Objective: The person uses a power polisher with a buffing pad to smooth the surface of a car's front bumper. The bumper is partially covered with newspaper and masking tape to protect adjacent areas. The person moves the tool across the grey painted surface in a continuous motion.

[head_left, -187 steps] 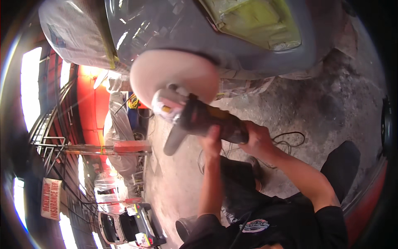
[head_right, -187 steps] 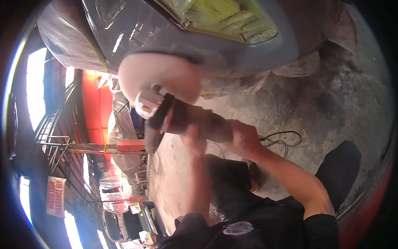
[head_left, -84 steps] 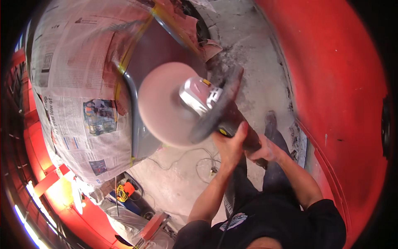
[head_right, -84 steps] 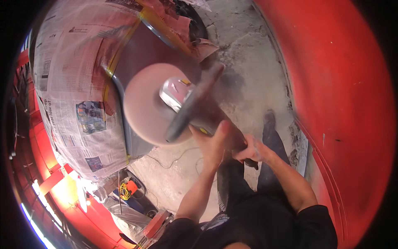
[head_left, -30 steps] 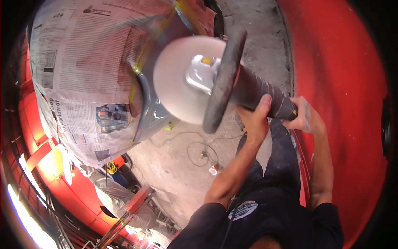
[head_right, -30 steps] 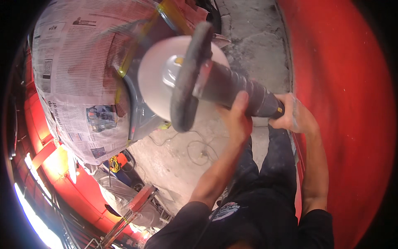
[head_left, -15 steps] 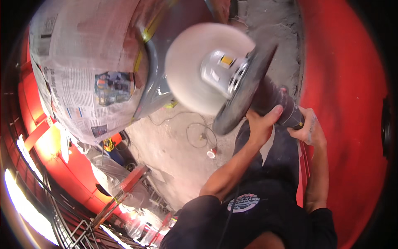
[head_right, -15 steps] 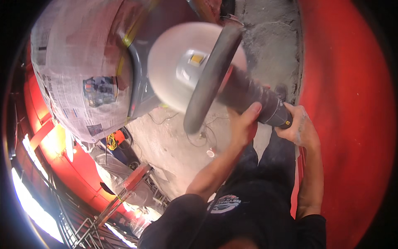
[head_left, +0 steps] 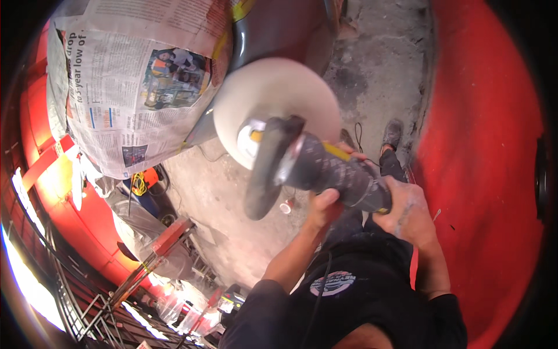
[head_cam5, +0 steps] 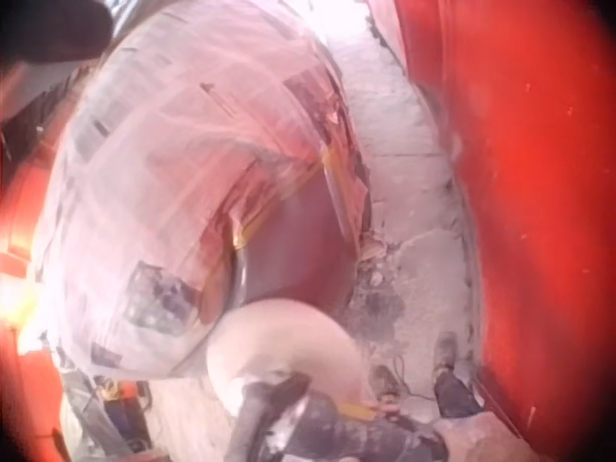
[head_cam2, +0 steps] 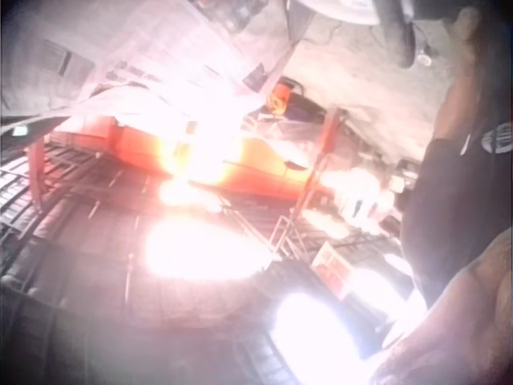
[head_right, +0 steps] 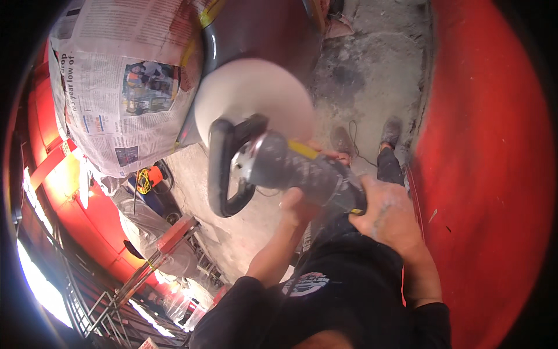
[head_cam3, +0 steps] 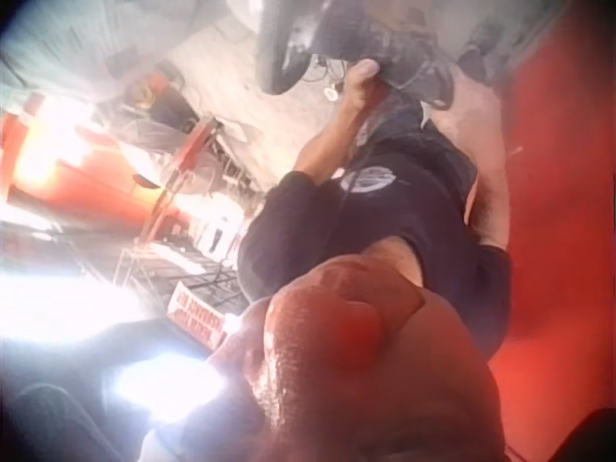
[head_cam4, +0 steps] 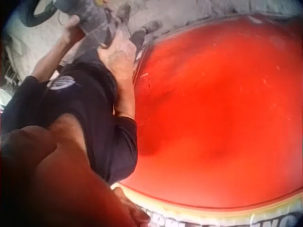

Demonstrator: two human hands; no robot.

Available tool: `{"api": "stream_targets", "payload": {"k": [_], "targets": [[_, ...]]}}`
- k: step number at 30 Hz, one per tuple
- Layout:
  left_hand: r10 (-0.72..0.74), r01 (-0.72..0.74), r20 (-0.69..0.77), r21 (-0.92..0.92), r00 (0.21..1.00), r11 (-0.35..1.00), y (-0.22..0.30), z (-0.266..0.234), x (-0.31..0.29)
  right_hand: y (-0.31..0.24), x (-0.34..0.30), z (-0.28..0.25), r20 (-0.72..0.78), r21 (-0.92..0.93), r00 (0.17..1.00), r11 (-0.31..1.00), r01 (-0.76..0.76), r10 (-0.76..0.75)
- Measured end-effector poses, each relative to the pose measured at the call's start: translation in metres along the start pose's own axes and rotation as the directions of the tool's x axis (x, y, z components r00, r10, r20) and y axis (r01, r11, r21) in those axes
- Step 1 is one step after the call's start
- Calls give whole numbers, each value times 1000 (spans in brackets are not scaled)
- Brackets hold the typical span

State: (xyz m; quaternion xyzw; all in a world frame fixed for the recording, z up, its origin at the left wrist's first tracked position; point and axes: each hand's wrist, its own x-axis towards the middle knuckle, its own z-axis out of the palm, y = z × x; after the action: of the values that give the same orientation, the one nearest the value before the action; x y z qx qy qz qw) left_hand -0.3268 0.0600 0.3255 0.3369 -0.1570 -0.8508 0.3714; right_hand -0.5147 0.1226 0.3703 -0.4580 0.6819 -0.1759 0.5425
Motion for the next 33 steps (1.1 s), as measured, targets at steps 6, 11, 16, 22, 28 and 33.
{"api": "stream_targets", "payload": {"k": [6,11,16,22,28,33], "targets": [[159,-150,-89,90,983,984,37,-15,-10,-38,15,22,88,-223,994,971,87,-68],[-26,26,-18,-28,999,999,34,-6,-14,-53,-10,15,-80,-158,996,987,20,-33],[26,-14,60,-188,998,982,29,9,-15,-67,-33,18,-192,-144,981,988,-58,29],[42,-47,-27,-225,999,973,65,-47,-48,-105,-12,77,-58,-223,995,970,-93,82],[158,-172,-124,-119,980,978,118,-118,-74,-134,32,146,150,-351,987,936,-2,58],[289,-304,-200,-50,936,951,147,-165,-81,-149,57,184,246,-296,966,944,146,-73]]}}
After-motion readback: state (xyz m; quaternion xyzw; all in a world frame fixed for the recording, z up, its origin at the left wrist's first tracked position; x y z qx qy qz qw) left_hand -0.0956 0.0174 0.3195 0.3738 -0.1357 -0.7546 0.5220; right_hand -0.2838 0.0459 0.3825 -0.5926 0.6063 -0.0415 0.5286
